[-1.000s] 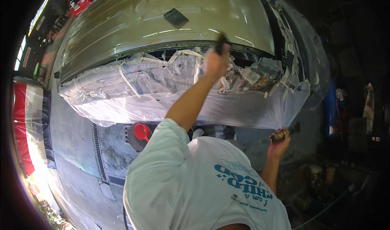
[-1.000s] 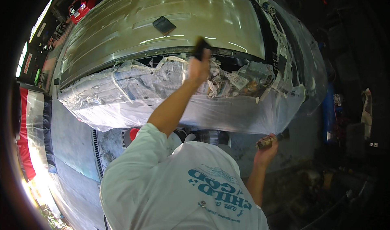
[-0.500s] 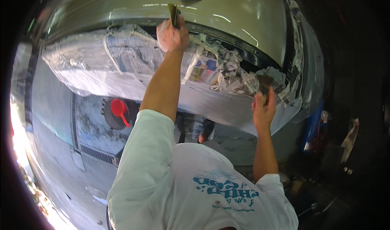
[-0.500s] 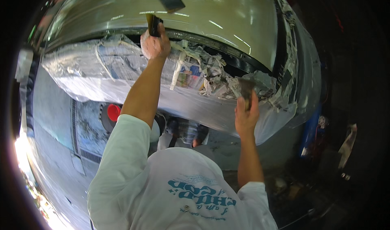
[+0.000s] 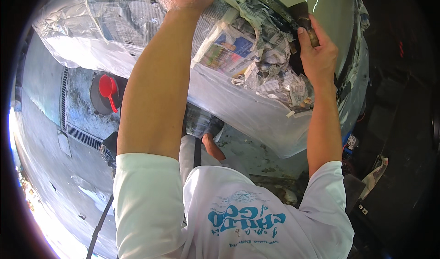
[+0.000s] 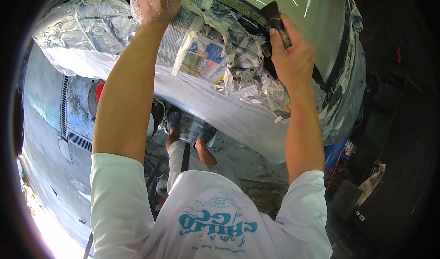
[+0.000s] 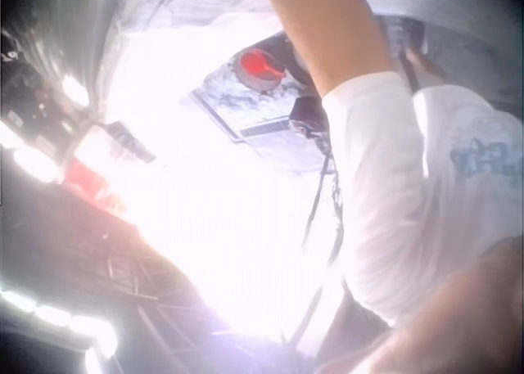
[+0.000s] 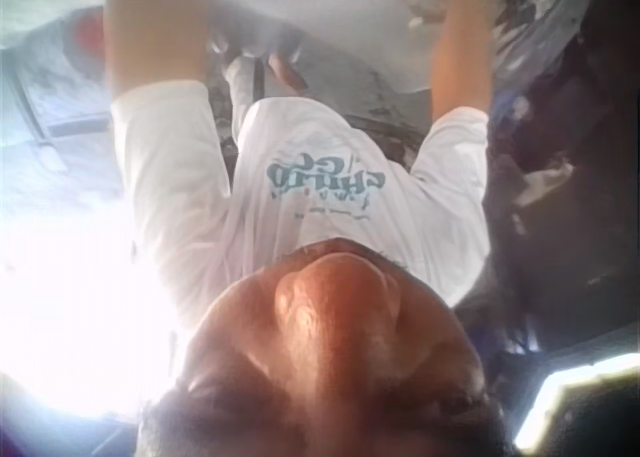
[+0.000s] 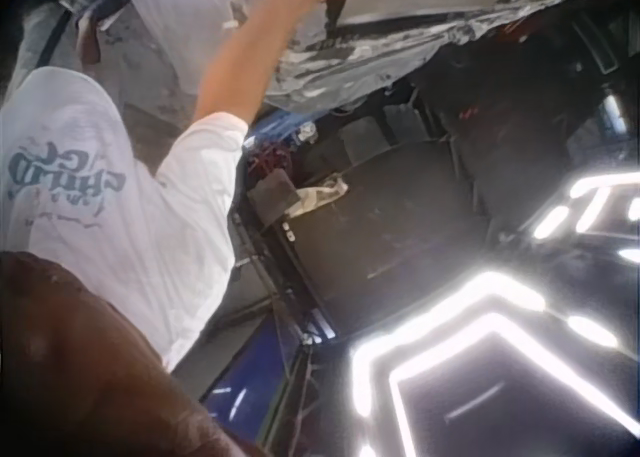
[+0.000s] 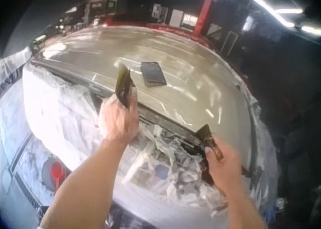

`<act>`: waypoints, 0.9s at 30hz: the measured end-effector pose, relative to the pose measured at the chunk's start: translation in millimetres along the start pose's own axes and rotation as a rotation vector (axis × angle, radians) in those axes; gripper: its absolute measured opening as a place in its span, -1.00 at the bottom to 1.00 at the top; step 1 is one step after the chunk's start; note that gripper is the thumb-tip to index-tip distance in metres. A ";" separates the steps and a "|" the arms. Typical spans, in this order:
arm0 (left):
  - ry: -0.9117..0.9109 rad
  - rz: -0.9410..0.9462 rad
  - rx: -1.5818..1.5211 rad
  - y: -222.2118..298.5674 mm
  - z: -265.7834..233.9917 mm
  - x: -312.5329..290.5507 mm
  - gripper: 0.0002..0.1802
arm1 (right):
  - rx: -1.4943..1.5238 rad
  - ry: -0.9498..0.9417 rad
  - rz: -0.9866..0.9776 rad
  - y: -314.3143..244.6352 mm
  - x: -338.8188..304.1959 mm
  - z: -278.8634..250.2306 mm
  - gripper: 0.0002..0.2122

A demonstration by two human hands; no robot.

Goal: The person applies body filler to a car hood using a spreader and a sanding block. They repeatedly spread the filler over the surface and sand it down, occasionally dipping the sanding block into a bucket of water.

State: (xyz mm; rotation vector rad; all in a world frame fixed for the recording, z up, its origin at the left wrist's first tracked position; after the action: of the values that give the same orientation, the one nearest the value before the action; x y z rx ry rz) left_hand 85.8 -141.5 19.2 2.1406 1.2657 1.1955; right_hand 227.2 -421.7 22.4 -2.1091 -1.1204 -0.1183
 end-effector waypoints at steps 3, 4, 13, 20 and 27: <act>-0.008 0.024 -0.015 0.8 -1.3 0.7 -0.43 | -0.068 -0.013 0.019 2.0 1.7 -0.2 -0.57; -0.014 0.025 -0.020 0.9 -0.9 1.4 -0.43 | -0.068 -0.002 0.018 0.7 2.2 -0.3 -0.57; 0.003 0.039 -0.039 2.3 -0.3 0.9 -0.47 | -0.238 0.084 -0.201 -9.0 0.8 9.6 -0.65; 0.014 0.006 -0.045 0.0 -0.5 -2.4 -0.48 | -0.308 0.102 -0.207 -6.8 -5.7 11.6 -0.65; 0.090 0.092 -0.100 0.3 4.3 -2.2 -0.50 | -0.314 0.110 -0.254 -9.7 0.2 14.0 -0.64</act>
State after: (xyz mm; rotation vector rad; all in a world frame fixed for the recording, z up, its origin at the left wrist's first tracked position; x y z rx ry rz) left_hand 89.0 -143.2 15.9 2.1138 1.1281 1.3779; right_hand 216.7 -409.2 17.8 -2.1864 -1.3697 -0.5563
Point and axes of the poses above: each hand's wrist, its own x-axis towards the middle knuckle, its own z-axis out of the palm, y = z × x, the point moved 4 cm from there along x, towards the middle knuckle, and after that the axes turned 9 degrees about -z, right-handed, at the moved point
